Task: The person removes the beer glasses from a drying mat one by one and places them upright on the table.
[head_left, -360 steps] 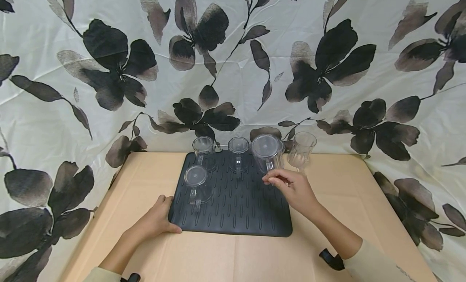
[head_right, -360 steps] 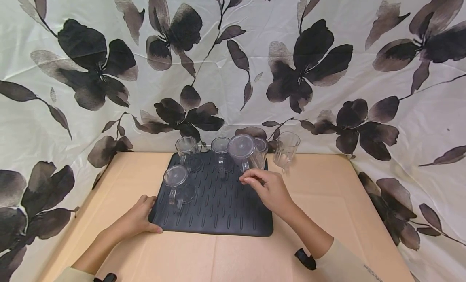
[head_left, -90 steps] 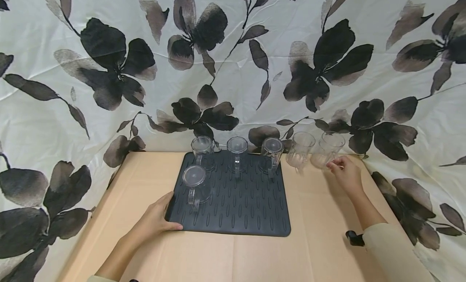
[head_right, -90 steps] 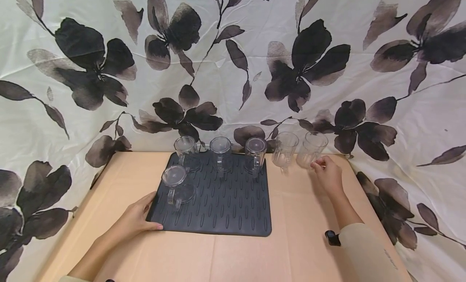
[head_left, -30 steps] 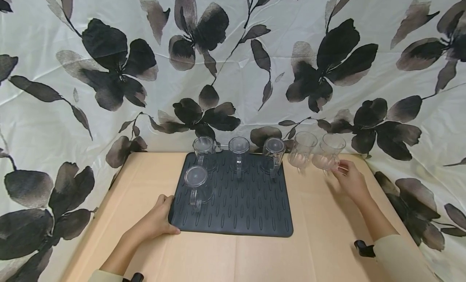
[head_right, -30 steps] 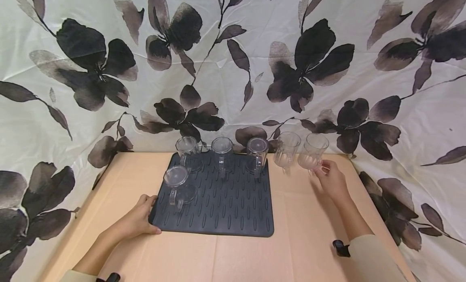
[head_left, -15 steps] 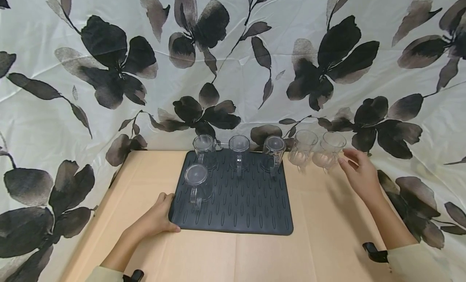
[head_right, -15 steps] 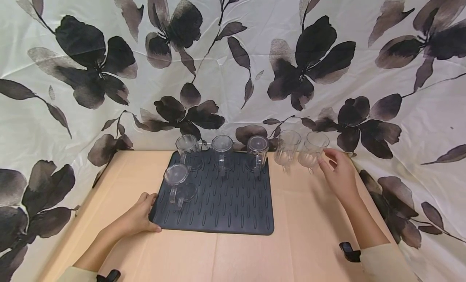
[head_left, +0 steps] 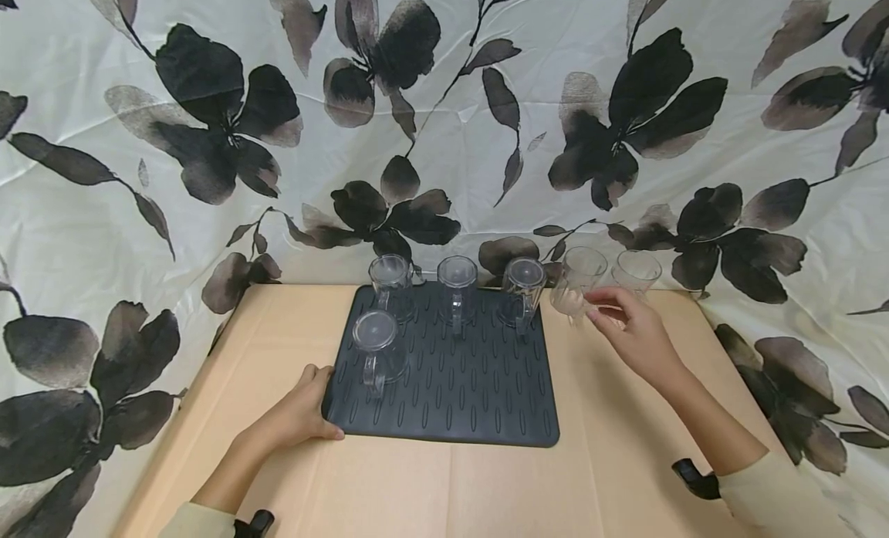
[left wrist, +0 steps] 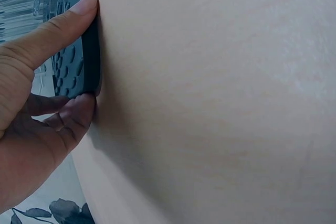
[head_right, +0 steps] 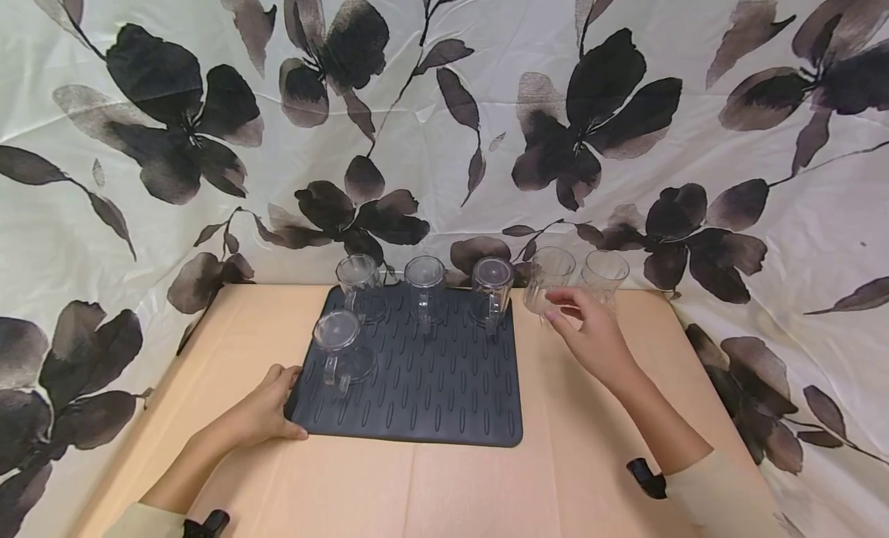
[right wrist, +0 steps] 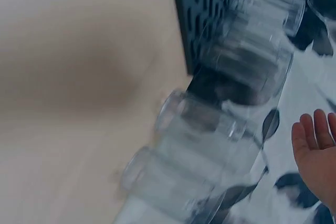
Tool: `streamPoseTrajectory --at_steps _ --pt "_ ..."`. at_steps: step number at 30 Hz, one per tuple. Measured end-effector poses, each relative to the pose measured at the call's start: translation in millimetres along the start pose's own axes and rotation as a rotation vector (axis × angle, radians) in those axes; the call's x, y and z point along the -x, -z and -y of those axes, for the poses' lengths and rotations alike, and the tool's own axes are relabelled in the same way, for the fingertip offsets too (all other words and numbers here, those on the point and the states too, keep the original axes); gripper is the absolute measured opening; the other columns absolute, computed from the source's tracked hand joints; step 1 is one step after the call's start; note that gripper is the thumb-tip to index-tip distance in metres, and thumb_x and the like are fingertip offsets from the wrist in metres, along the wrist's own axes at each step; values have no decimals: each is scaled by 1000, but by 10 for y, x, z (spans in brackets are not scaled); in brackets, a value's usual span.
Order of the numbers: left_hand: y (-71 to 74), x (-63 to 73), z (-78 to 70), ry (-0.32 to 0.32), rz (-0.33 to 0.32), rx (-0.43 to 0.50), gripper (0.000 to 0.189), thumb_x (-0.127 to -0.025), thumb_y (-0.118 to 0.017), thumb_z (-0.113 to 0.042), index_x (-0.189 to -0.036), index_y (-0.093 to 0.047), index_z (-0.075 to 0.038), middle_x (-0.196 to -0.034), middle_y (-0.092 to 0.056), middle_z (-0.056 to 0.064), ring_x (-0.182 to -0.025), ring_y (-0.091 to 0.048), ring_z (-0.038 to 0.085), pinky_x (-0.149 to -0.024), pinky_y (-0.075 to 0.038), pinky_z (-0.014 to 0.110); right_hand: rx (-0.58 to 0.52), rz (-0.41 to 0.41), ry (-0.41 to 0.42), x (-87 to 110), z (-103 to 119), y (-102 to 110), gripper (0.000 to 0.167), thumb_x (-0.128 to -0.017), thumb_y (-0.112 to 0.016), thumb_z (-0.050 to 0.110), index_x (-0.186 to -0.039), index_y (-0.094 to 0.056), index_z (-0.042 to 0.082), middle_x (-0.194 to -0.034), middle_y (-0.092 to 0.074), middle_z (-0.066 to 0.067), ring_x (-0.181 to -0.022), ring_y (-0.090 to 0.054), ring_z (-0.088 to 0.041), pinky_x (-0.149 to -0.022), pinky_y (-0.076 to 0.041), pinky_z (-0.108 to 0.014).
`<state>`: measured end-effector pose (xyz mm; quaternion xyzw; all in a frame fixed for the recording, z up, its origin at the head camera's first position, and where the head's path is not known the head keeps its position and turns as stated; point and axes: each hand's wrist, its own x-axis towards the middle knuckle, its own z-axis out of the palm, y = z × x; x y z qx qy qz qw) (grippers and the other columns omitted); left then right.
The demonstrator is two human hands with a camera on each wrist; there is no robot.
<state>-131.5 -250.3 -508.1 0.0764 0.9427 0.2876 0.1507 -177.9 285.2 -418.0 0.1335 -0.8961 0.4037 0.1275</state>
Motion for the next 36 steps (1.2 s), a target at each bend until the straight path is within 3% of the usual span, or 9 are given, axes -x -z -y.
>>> streamPoseTrajectory --at_steps 3,6,11,13,20,24,27,36 --pt "10 -6 -12 0 -2 -1 126 -58 -103 -28 -152 -30 15 -126 -42 25 -105 -53 30 -98 -51 50 -27 38 38 -34 84 -130 30 -101 -68 16 -129 -64 6 -126 -68 -10 -116 -66 -20 -97 -51 -13" --pt "11 -8 -21 5 2 1 127 -58 -103 -28 -152 -30 15 -126 -42 25 -105 -53 29 -98 -51 50 -54 82 58 -65 167 -267 26 -101 -68 15 -126 -66 7 -123 -70 -9 -115 -68 -28 -95 -53 -14" --pt "-2 -13 -21 11 12 17 128 -57 -103 -28 -153 -29 14 -127 -42 24 -106 -53 30 -98 -51 50 -87 194 83 -83 311 -515 24 -101 -69 17 -124 -68 11 -120 -72 -7 -112 -70 -23 -97 -58 -36" --pt "-7 -11 -16 14 16 19 129 -57 -103 -29 -153 -29 14 -126 -42 24 -106 -52 29 -98 -51 50 -111 252 95 -75 372 -621 25 -101 -69 18 -125 -68 12 -121 -72 -5 -112 -70 -22 -98 -58 -40" --pt "-7 10 11 15 14 12 129 -58 -102 -30 -154 -29 14 -126 -42 24 -106 -53 29 -98 -51 50 -213 421 163 -23 538 -1025 32 -101 -68 23 -131 -67 12 -126 -72 -2 -116 -71 -23 -99 -57 -31" --pt "7 14 8 10 15 6 129 -58 -102 -30 -153 -29 14 -126 -42 25 -106 -53 30 -98 -51 51 -281 503 180 11 619 -1250 36 -102 -68 26 -135 -65 12 -129 -72 -1 -119 -69 -22 -102 -56 -36" --pt "10 10 3 7 11 -2 128 -57 -102 -30 -153 -29 14 -126 -42 25 -106 -53 30 -98 -52 51 -320 541 178 25 688 -1396 37 -101 -68 27 -136 -65 14 -129 -72 0 -120 -68 -19 -105 -54 -38" --pt "11 -3 -15 9 15 -3 129 -56 -103 -30 -153 -29 14 -126 -42 24 -106 -53 30 -98 -52 51 -374 628 167 40 872 -1797 39 -101 -68 30 -137 -67 15 -132 -71 4 -121 -68 -13 -105 -53 -29"
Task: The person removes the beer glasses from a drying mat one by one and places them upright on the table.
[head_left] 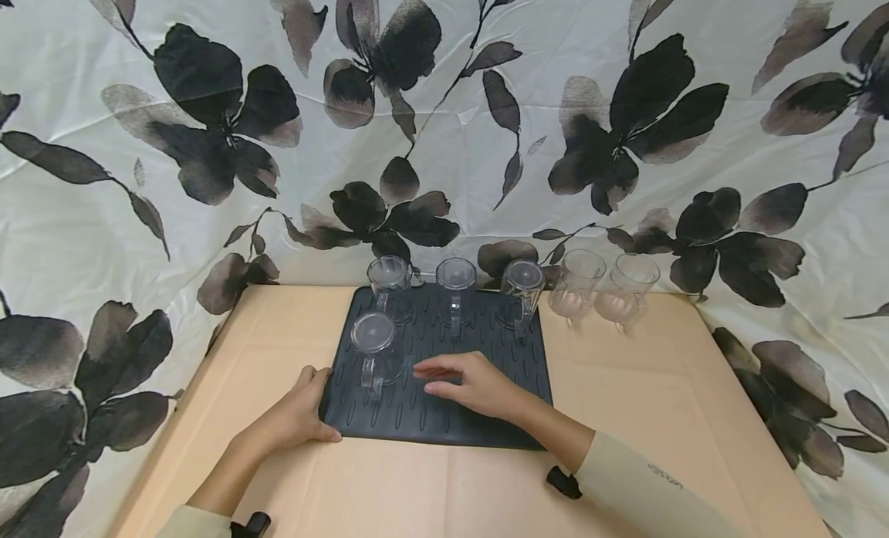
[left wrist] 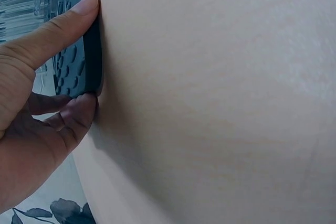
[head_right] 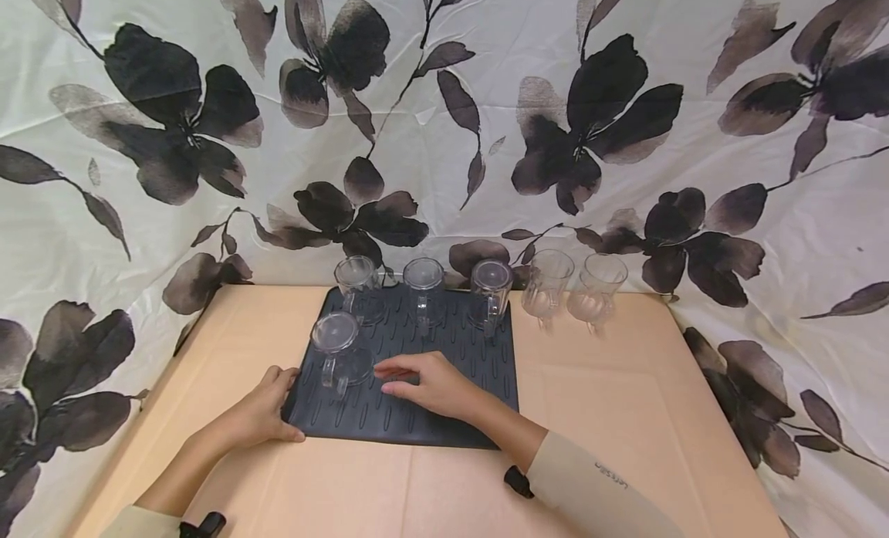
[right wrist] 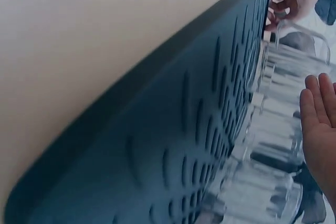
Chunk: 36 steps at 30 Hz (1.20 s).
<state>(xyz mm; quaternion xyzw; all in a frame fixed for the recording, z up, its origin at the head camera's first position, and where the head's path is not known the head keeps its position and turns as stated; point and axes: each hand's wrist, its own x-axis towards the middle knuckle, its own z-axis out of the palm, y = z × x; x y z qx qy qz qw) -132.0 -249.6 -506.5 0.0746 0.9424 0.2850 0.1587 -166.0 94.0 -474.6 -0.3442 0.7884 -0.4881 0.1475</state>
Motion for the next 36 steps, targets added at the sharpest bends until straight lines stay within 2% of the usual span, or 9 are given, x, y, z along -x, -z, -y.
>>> streamPoseTrajectory --at_steps 10,14,19,25,30,36 --pt "-6 -20 1 -4 -2 9 129 -56 -103 -29 -152 -30 15 -126 -42 26 -105 -53 30 -96 -52 50 -118 69 37 -289 -25 -321 45 -101 -69 25 -140 -63 5 -136 -70 -5 -122 -69 -25 -99 -54 -21" --pt "-15 -22 7 -1 -5 5 127 -57 -103 -29 -152 -30 15 -126 -43 25 -104 -53 29 -96 -52 49 -151 75 33 -364 -50 -420 43 -100 -69 23 -140 -64 6 -134 -70 -8 -121 -69 -28 -97 -55 -19" --pt "-12 -19 13 -13 -7 -1 126 -58 -103 -28 -152 -30 15 -125 -43 25 -105 -53 30 -97 -51 50 -167 79 38 -444 -71 -528 40 -100 -69 21 -138 -65 10 -133 -71 -8 -122 -69 -23 -98 -54 -19" --pt "1 2 4 -20 -4 -5 125 -60 -102 -29 -152 -30 16 -126 -42 26 -106 -54 30 -96 -52 50 -192 93 60 -526 -77 -619 40 -101 -67 18 -140 -64 9 -136 -69 -6 -123 -68 -12 -99 -54 -21" --pt "16 15 4 -26 -7 -10 125 -60 -102 -29 -151 -30 16 -126 -43 26 -105 -54 30 -95 -52 50 -208 103 73 -580 -82 -667 40 -103 -65 18 -142 -62 8 -138 -68 -7 -125 -66 -9 -100 -54 -21" --pt "15 9 14 -43 -10 -2 124 -60 -102 -29 -151 -31 16 -124 -42 25 -103 -53 30 -94 -51 48 -225 52 69 -624 -79 -735 27 -100 -68 16 -126 -70 7 -125 -74 -7 -114 -70 -5 -95 -56 -21"
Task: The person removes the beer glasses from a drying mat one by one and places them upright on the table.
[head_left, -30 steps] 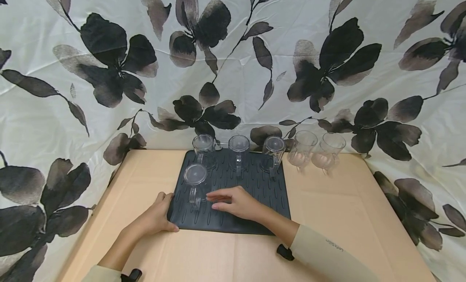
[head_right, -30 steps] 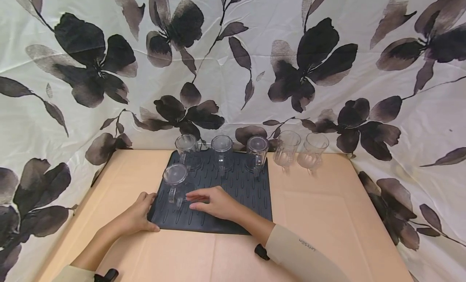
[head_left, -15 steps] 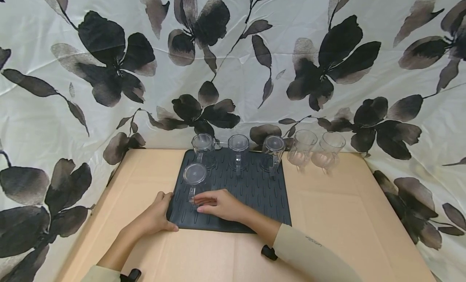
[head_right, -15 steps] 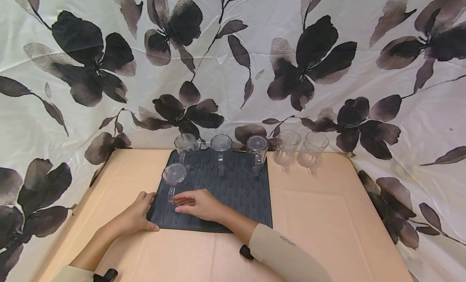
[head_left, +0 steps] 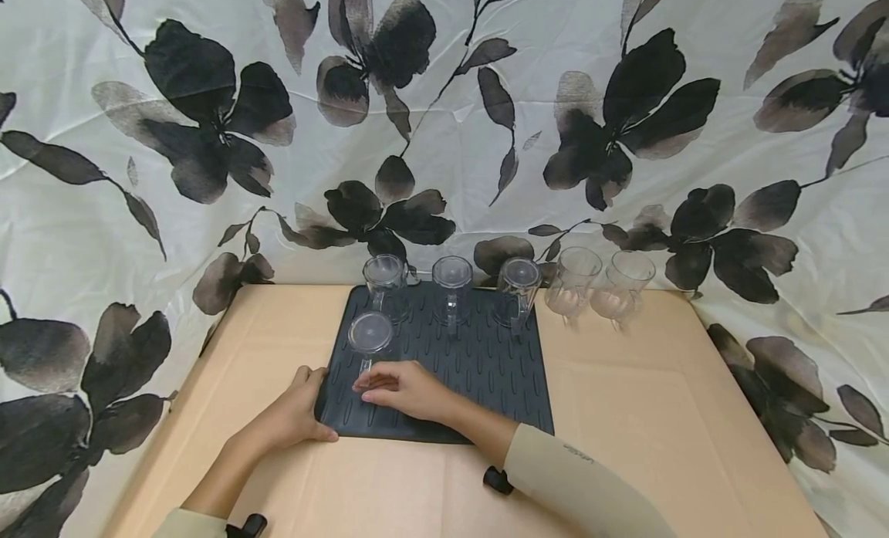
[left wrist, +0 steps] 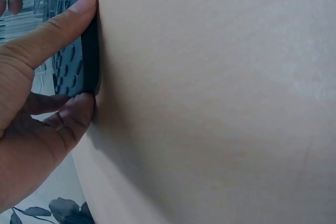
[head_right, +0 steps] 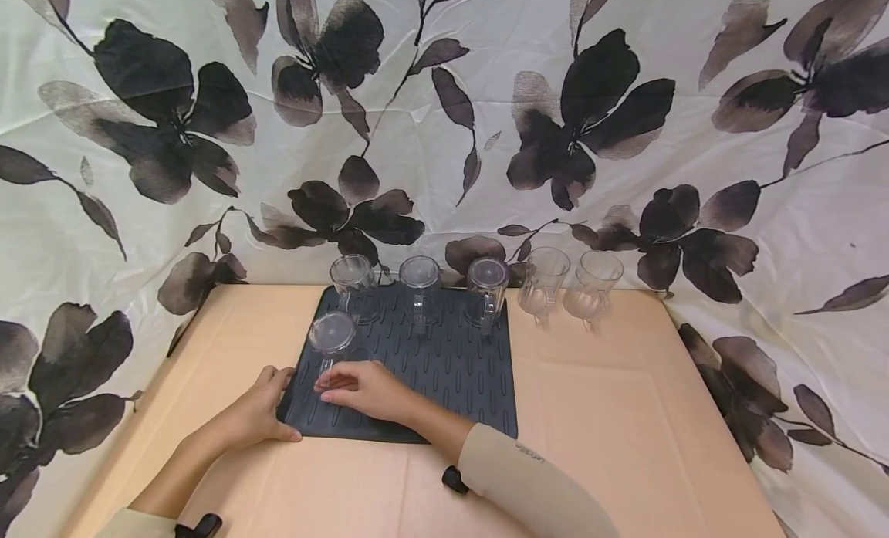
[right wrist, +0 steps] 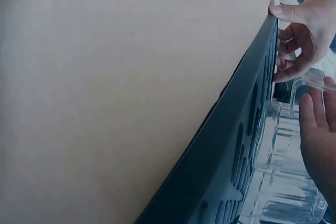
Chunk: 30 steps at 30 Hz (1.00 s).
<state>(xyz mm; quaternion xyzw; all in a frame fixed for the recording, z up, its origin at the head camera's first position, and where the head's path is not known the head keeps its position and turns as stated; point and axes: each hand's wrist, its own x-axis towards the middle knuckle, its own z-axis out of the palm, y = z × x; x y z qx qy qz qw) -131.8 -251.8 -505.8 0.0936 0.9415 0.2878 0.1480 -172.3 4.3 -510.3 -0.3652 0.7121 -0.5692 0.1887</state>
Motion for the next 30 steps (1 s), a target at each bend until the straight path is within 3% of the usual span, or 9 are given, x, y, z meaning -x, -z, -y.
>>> streamPoseTrajectory --at_steps 8,11,16,30 --pt "-7 0 9 -4 -6 -1 124 -59 -102 -29 -151 -32 15 -120 -43 23 -99 -52 28 -91 -51 45 -23 -126 -48 -17 28 -44 8 -96 -72 10 -103 -73 6 -103 -78 -9 -96 -77 -13 -81 -61 -22" --pt "-9 0 11 1 -5 -3 125 -58 -103 -30 -151 -32 15 -120 -43 24 -100 -52 28 -91 -52 46 -15 -143 -46 -16 36 -44 7 -96 -72 10 -102 -74 6 -102 -78 -9 -96 -77 -15 -79 -61 -22" --pt "-7 -5 10 -6 -7 -11 125 -57 -103 -30 -150 -33 15 -122 -43 25 -102 -54 29 -92 -52 48 -12 -166 -34 -8 38 -36 10 -98 -70 11 -105 -75 6 -103 -79 -9 -94 -75 -5 -80 -61 -22" --pt "-14 -3 5 -19 -20 -23 123 -56 -103 -29 -148 -34 16 -120 -44 25 -100 -54 29 -92 -52 49 34 -207 31 33 86 63 13 -98 -70 13 -105 -79 9 -101 -80 -5 -93 -77 -9 -78 -62 -23"
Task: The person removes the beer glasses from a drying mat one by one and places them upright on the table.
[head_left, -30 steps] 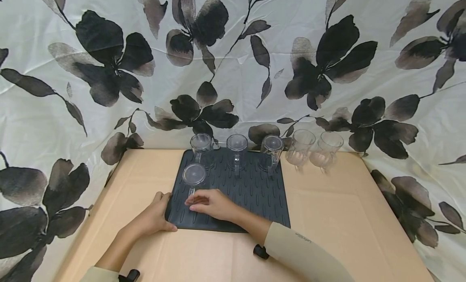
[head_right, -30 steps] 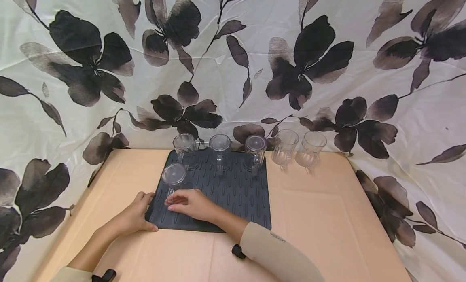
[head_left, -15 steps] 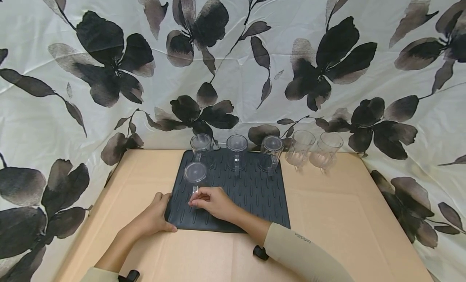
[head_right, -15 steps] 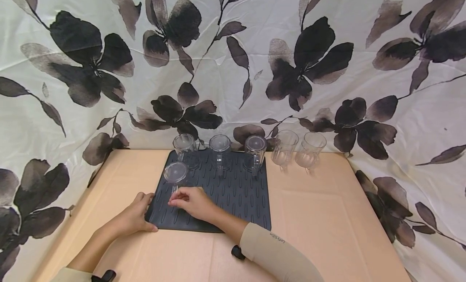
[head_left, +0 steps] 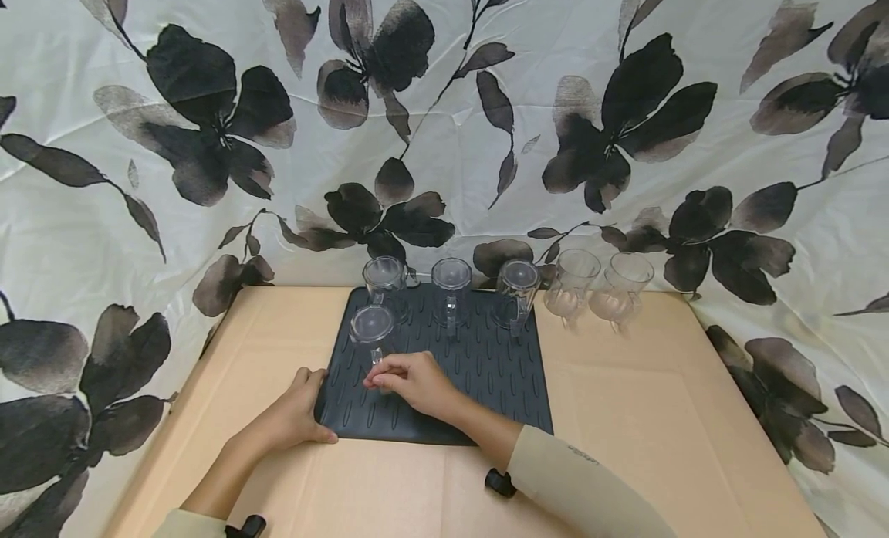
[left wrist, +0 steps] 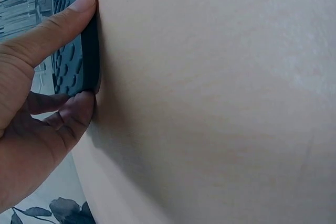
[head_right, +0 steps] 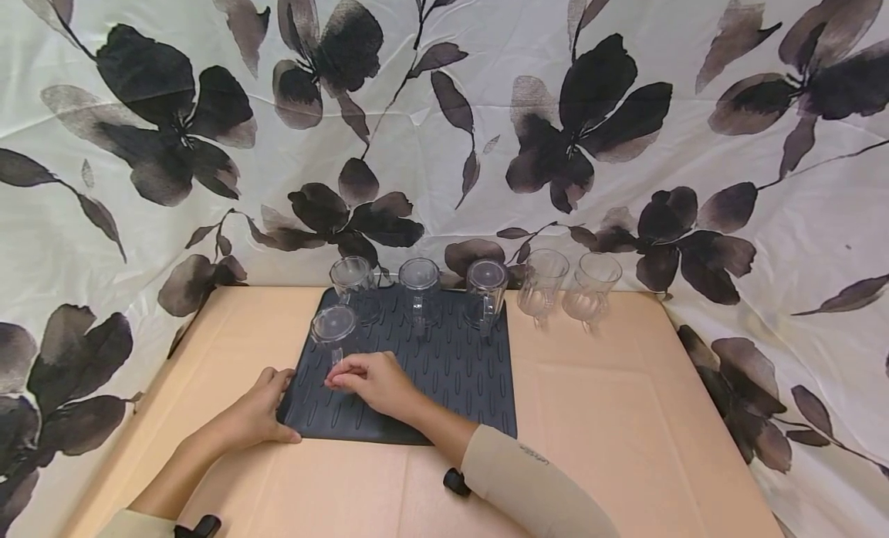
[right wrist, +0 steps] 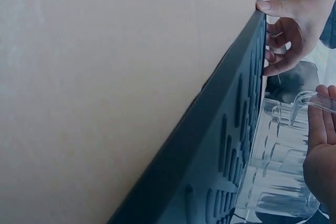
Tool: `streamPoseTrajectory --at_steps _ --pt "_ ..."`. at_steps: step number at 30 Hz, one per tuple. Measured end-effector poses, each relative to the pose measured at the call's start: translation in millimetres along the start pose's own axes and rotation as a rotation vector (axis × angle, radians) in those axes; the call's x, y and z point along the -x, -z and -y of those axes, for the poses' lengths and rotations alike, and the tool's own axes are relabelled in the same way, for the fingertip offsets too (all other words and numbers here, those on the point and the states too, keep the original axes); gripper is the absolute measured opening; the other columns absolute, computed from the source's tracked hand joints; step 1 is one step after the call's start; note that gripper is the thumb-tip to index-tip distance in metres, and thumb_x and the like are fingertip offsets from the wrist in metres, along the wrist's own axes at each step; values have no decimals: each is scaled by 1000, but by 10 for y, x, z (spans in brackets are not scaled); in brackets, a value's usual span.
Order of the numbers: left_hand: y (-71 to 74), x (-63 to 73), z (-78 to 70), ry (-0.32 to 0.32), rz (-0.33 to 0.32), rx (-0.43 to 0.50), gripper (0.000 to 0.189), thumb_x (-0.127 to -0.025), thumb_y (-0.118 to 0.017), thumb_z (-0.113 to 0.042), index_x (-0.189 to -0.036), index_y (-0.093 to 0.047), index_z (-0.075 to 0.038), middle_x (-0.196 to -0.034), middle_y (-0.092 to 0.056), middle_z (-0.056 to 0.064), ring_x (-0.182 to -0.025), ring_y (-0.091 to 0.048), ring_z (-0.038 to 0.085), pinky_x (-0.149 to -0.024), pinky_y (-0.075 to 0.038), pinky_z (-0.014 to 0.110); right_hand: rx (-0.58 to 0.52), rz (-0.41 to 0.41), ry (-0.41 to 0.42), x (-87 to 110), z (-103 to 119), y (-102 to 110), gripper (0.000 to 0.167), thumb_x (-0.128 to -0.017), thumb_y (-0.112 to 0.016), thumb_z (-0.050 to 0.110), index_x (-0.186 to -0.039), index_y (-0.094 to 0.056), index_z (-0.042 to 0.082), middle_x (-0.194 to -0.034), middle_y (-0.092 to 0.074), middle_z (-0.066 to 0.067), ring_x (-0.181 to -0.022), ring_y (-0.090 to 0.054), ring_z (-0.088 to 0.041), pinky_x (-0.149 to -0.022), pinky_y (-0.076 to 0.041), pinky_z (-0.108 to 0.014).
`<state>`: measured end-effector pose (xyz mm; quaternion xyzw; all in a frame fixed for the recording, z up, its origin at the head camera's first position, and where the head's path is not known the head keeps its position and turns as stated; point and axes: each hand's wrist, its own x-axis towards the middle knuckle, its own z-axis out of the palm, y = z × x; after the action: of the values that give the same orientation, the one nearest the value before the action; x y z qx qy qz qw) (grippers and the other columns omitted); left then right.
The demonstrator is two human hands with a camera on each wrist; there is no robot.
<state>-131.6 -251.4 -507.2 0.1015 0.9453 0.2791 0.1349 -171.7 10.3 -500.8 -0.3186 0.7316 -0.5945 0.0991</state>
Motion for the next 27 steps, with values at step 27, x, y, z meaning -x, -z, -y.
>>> streamPoseTrajectory --at_steps 27 --pt "-4 12 -21 34 18 -16 127 -58 -103 -32 -151 -31 15 -122 -44 25 -103 -54 29 -94 -53 49 0 -152 91 237 435 670 20 -100 -67 11 -115 -75 1 -105 -80 -10 -101 -77 -18 -87 -61 -28"
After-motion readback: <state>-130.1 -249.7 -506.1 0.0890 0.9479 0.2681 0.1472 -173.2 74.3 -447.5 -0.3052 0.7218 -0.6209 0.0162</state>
